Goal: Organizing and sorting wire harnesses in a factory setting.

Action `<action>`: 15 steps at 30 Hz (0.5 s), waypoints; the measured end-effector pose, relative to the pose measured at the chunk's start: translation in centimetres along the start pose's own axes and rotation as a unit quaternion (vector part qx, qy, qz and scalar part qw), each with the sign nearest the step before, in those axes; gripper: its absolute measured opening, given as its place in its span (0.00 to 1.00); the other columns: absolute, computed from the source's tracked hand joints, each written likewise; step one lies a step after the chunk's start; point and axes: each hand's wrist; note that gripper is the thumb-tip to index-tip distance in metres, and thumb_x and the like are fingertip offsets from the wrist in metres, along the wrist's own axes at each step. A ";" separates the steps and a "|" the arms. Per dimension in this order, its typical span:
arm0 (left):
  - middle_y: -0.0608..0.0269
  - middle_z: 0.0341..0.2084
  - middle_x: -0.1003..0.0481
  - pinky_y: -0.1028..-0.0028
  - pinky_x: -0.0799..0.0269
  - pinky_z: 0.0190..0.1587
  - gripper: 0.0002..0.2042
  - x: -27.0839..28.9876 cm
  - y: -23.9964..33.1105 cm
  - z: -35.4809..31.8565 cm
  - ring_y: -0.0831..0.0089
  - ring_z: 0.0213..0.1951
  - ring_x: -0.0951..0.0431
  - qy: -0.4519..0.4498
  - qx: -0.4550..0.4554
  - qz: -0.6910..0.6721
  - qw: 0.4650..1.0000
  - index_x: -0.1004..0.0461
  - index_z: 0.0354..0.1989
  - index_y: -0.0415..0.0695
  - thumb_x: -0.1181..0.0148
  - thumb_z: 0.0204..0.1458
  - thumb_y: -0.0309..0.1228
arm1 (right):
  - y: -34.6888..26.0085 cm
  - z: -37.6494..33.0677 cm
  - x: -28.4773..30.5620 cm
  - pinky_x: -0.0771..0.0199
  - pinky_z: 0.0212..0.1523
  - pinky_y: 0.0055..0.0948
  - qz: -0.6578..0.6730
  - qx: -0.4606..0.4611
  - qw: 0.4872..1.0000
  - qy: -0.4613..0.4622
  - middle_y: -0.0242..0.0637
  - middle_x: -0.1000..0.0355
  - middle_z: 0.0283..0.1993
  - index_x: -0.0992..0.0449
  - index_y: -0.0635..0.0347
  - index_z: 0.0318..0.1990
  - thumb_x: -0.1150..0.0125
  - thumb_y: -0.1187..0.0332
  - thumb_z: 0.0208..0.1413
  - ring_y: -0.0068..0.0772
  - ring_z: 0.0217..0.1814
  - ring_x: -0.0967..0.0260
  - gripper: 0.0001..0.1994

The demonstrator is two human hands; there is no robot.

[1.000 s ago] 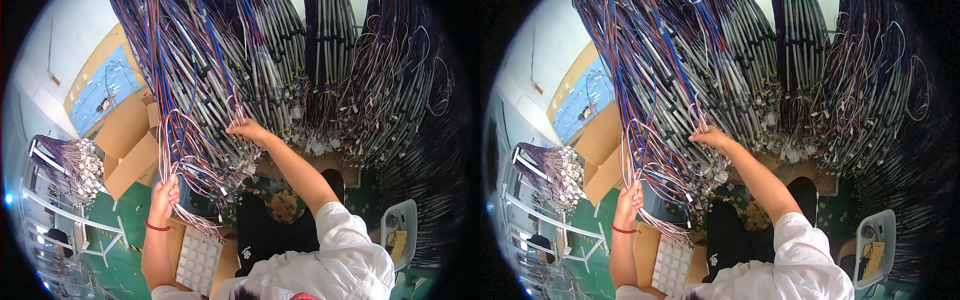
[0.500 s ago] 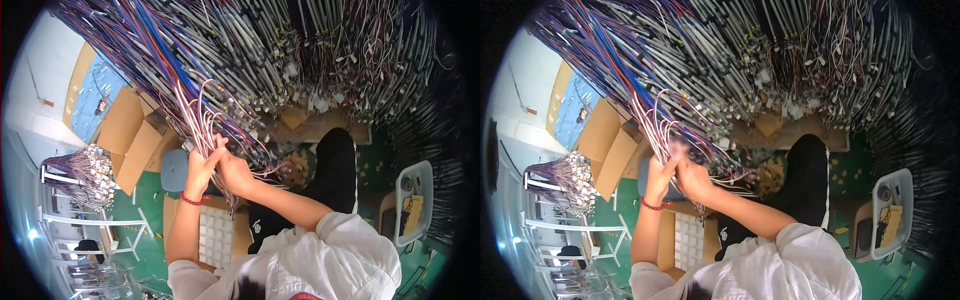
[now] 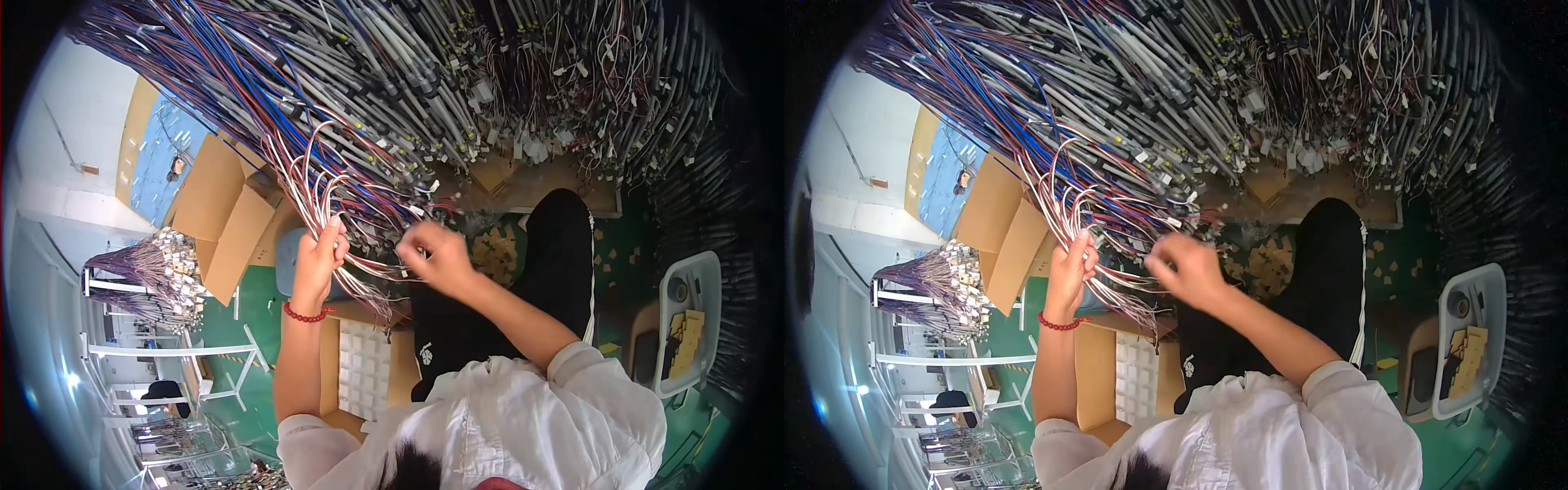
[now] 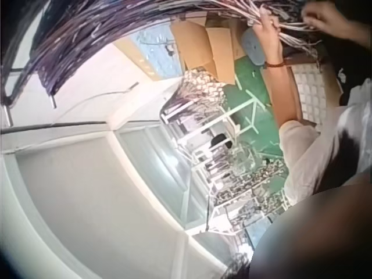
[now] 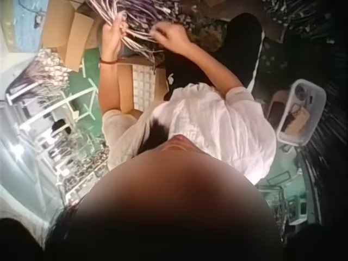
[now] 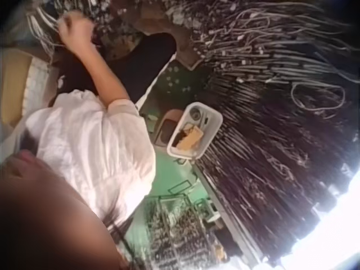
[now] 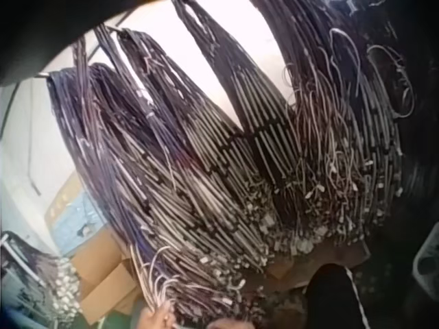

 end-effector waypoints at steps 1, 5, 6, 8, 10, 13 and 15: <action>0.71 0.12 0.37 0.83 0.51 0.16 0.14 0.2 0.0 -0.2 0.86 0.14 0.44 -0.007 0.003 0.002 1.000 0.32 0.29 0.41 0.51 0.58 0.39 | 0.0 1.5 0.7 0.29 0.30 0.31 -0.016 0.000 0.999 0.046 0.37 0.31 0.28 0.28 0.59 0.30 0.36 0.67 0.44 0.39 0.29 0.30 0.09; 0.72 0.12 0.39 0.84 0.53 0.16 0.14 0.4 0.4 -1.0 0.86 0.14 0.45 -0.025 0.005 0.003 1.000 0.33 0.29 0.41 0.52 0.59 0.40 | 0.7 7.9 2.3 0.45 0.60 0.41 -0.079 0.075 0.993 0.054 0.49 0.41 0.56 0.42 0.60 0.58 0.26 0.56 0.33 0.50 0.60 0.45 0.43; 0.72 0.12 0.39 0.84 0.53 0.16 0.14 0.4 0.5 -1.0 0.86 0.14 0.45 -0.025 0.003 0.003 1.000 0.33 0.29 0.41 0.52 0.59 0.40 | 1.4 9.0 2.1 0.50 0.63 0.41 -0.082 0.095 0.991 0.041 0.51 0.44 0.60 0.46 0.60 0.61 0.25 0.53 0.30 0.51 0.64 0.49 0.49; 0.72 0.11 0.39 0.84 0.53 0.16 0.14 0.7 0.5 -1.3 0.87 0.14 0.45 -0.023 0.016 0.000 1.000 0.33 0.30 0.41 0.52 0.59 0.39 | 2.4 10.8 1.5 0.53 0.65 0.39 -0.073 0.093 0.991 -0.063 0.49 0.49 0.65 0.53 0.59 0.65 0.23 0.52 0.26 0.48 0.68 0.55 0.57; 0.73 0.11 0.39 0.84 0.53 0.16 0.13 1.3 0.6 -1.6 0.87 0.14 0.45 -0.029 0.019 -0.002 0.999 0.33 0.30 0.41 0.52 0.59 0.39 | 2.6 12.4 0.7 0.50 0.64 0.37 0.004 0.119 0.984 -0.132 0.47 0.45 0.63 0.52 0.58 0.65 0.23 0.57 0.29 0.44 0.66 0.49 0.54; 0.73 0.11 0.40 0.84 0.53 0.16 0.13 1.9 0.9 -2.1 0.87 0.14 0.46 -0.025 0.024 0.000 0.999 0.33 0.30 0.41 0.52 0.59 0.39 | 2.5 13.0 0.4 0.35 0.47 0.27 0.030 0.023 0.976 -0.217 0.35 0.30 0.40 0.44 0.58 0.62 0.31 0.69 0.39 0.28 0.41 0.34 0.39; 0.73 0.11 0.41 0.85 0.53 0.15 0.13 2.6 1.1 -2.4 0.87 0.14 0.46 -0.021 0.032 0.011 0.999 0.34 0.29 0.42 0.52 0.59 0.39 | 3.7 13.4 0.6 0.35 0.34 0.21 0.070 -0.009 0.971 -0.226 0.27 0.32 0.32 0.34 0.59 0.55 0.35 0.70 0.45 0.19 0.31 0.38 0.26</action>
Point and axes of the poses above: each hand's wrist, its own z-axis towards the middle knuckle, its own x-axis out of the back of the hand, y = z × x
